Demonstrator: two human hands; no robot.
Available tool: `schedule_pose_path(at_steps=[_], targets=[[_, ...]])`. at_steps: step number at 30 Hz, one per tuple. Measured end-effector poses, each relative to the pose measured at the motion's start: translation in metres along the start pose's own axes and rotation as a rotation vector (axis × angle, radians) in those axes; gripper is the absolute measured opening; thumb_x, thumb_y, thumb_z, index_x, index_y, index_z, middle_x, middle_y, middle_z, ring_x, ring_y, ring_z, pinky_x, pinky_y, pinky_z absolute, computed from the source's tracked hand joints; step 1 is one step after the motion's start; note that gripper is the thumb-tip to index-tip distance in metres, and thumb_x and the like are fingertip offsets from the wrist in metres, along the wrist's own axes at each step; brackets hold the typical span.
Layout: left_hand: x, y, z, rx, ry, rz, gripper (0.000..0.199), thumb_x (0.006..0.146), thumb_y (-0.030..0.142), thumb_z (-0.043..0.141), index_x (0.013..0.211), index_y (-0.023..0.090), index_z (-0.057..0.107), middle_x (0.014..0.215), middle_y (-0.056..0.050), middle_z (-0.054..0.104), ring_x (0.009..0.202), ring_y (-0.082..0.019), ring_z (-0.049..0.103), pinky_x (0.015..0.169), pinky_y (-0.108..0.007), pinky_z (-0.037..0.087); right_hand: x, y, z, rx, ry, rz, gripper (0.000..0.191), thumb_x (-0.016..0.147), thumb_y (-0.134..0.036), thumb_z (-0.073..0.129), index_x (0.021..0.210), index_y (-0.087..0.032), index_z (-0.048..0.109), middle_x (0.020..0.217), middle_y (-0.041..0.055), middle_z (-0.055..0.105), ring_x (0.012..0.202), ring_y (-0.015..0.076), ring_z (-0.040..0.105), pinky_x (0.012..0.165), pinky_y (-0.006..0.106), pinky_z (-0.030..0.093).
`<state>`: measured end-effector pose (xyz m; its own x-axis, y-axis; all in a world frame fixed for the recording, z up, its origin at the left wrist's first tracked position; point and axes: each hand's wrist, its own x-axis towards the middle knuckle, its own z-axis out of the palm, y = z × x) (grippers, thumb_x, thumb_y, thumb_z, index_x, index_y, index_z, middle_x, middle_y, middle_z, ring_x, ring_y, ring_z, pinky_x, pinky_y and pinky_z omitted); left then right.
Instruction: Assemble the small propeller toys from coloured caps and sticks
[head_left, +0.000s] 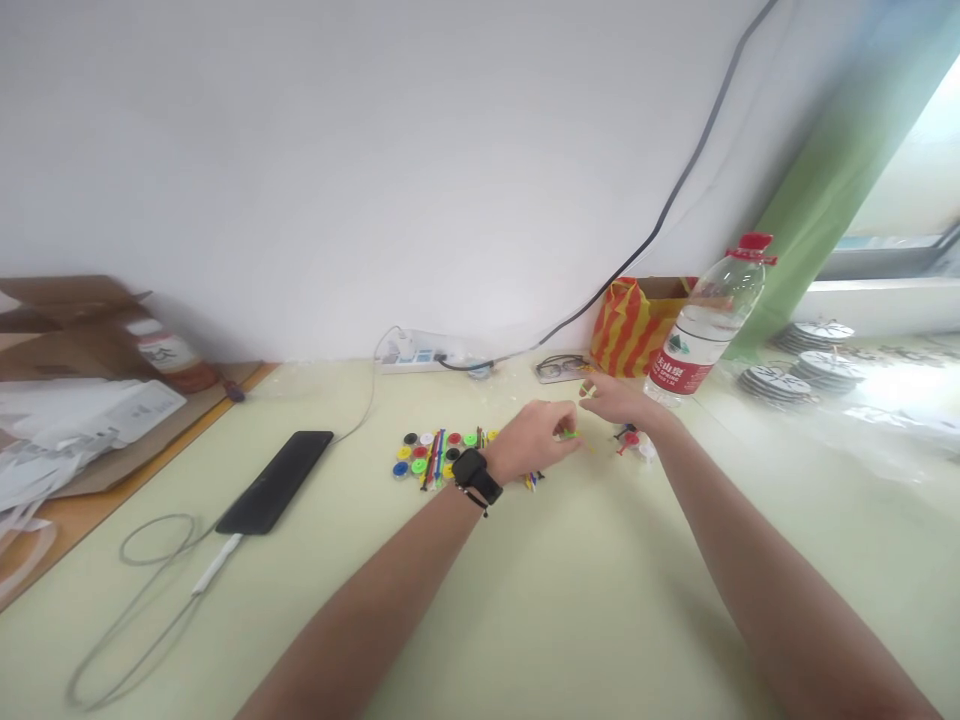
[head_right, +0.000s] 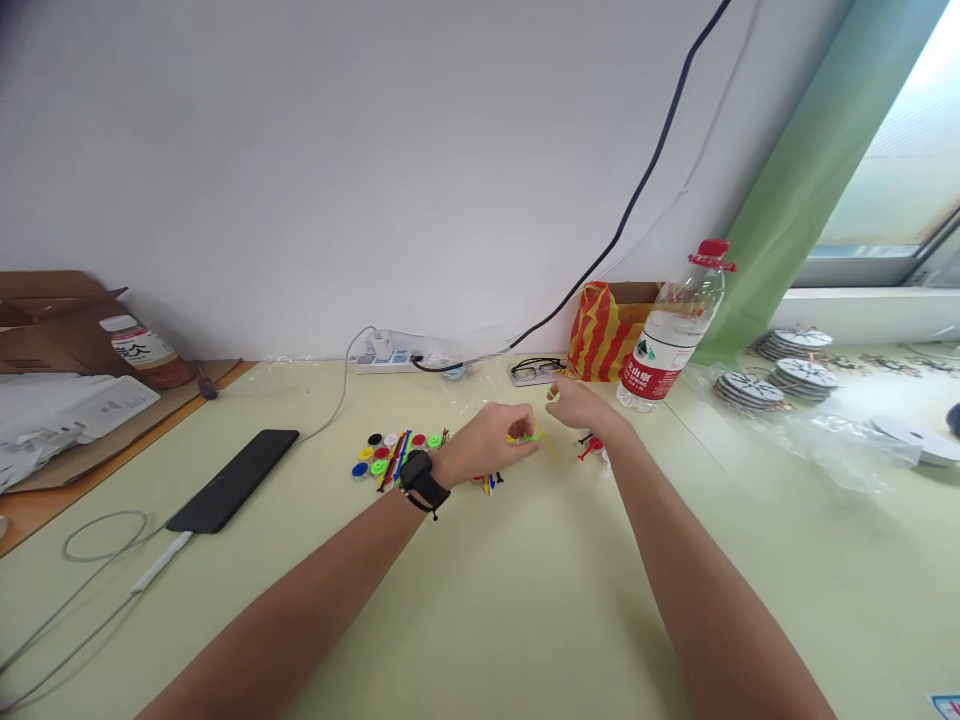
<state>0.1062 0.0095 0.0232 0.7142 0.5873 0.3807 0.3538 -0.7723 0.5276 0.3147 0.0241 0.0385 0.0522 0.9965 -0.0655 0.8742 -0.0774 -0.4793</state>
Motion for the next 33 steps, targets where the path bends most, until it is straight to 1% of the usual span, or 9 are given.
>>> schedule_pose_path(at_steps=[2,6,10,14,17,20,25,31,33], targets=[[-0.002,0.001,0.010,0.075,-0.073,-0.006,0.009,0.087,0.029,0.067,0.093,0.023,0.064,0.091,-0.003,0.073,0.088,-0.022,0.068,0.077,-0.032,0.052,0.003,0.009,0.003,-0.032,-0.033,0.001,0.020,0.083,-0.028,0.068,0.101,-0.019,0.066,0.105,0.0095,0.072,0.091,0.0229,0.066,0.071,0.029,0.047],[-0.005,-0.002,0.016,0.174,-0.168,-0.028,0.024,0.088,0.027,0.066,0.113,0.024,0.067,0.101,-0.006,0.073,0.102,-0.026,0.067,0.084,-0.035,0.052,0.006,0.017,-0.002,-0.113,-0.045,-0.007,0.017,0.085,-0.035,0.069,0.095,-0.021,0.068,0.106,0.0082,0.073,0.091,0.0227,0.068,0.073,0.029,0.048],[-0.005,-0.009,0.009,0.231,-0.156,0.017,0.024,0.090,0.028,0.066,0.113,0.023,0.069,0.107,-0.008,0.073,0.115,-0.028,0.062,0.094,-0.037,0.051,0.010,0.026,-0.008,-0.221,0.024,0.085,0.024,0.090,-0.033,0.062,0.109,-0.020,0.067,0.115,0.0138,0.072,0.104,0.0289,0.067,0.079,0.034,0.048],[-0.005,-0.015,0.005,0.276,-0.147,-0.027,0.019,0.092,0.030,0.065,0.108,0.024,0.073,0.107,-0.006,0.074,0.106,-0.027,0.064,0.093,-0.039,0.051,0.014,0.036,-0.002,-0.319,0.072,0.224,0.028,0.089,-0.026,0.061,0.114,-0.014,0.067,0.119,0.0240,0.068,0.114,0.0388,0.064,0.085,0.045,0.048],[-0.006,-0.018,0.008,0.285,-0.158,-0.018,0.019,0.095,0.025,0.059,0.106,0.024,0.075,0.107,-0.006,0.074,0.104,-0.026,0.065,0.093,-0.037,0.050,0.015,0.039,0.004,-0.340,0.057,0.250,0.024,0.088,-0.021,0.060,0.109,-0.014,0.068,0.117,0.0226,0.069,0.109,0.0374,0.066,0.085,0.046,0.049],[-0.006,-0.019,0.011,0.250,-0.136,-0.018,0.022,0.096,0.021,0.057,0.110,0.023,0.074,0.111,-0.006,0.074,0.107,-0.025,0.065,0.096,-0.037,0.050,0.017,0.039,0.008,-0.344,0.051,0.246,0.021,0.087,-0.018,0.058,0.106,-0.016,0.068,0.115,0.0197,0.071,0.107,0.0347,0.067,0.086,0.045,0.049],[-0.005,-0.023,0.010,0.233,-0.119,-0.059,0.020,0.095,0.025,0.061,0.111,0.022,0.072,0.113,-0.007,0.073,0.109,-0.027,0.065,0.097,-0.038,0.050,0.017,0.042,0.011,-0.328,0.058,0.233,0.021,0.086,-0.015,0.060,0.105,-0.017,0.069,0.112,0.0193,0.072,0.105,0.0335,0.068,0.083,0.042,0.050],[-0.008,-0.023,0.010,0.227,-0.117,-0.083,0.018,0.095,0.026,0.060,0.108,0.021,0.071,0.108,-0.008,0.072,0.106,-0.026,0.067,0.093,-0.038,0.052,0.014,0.041,0.002,-0.277,0.159,0.225,0.024,0.090,-0.016,0.056,0.112,-0.015,0.068,0.114,0.0238,0.070,0.109,0.0379,0.067,0.082,0.043,0.049],[-0.008,-0.021,0.009,0.213,-0.107,-0.079,0.020,0.095,0.028,0.060,0.111,0.020,0.070,0.110,-0.009,0.072,0.107,-0.027,0.067,0.095,-0.039,0.053,0.013,0.036,-0.005,-0.258,0.201,0.213,0.025,0.093,-0.019,0.055,0.115,-0.014,0.065,0.115,0.0239,0.070,0.110,0.0368,0.067,0.083,0.042,0.049]])
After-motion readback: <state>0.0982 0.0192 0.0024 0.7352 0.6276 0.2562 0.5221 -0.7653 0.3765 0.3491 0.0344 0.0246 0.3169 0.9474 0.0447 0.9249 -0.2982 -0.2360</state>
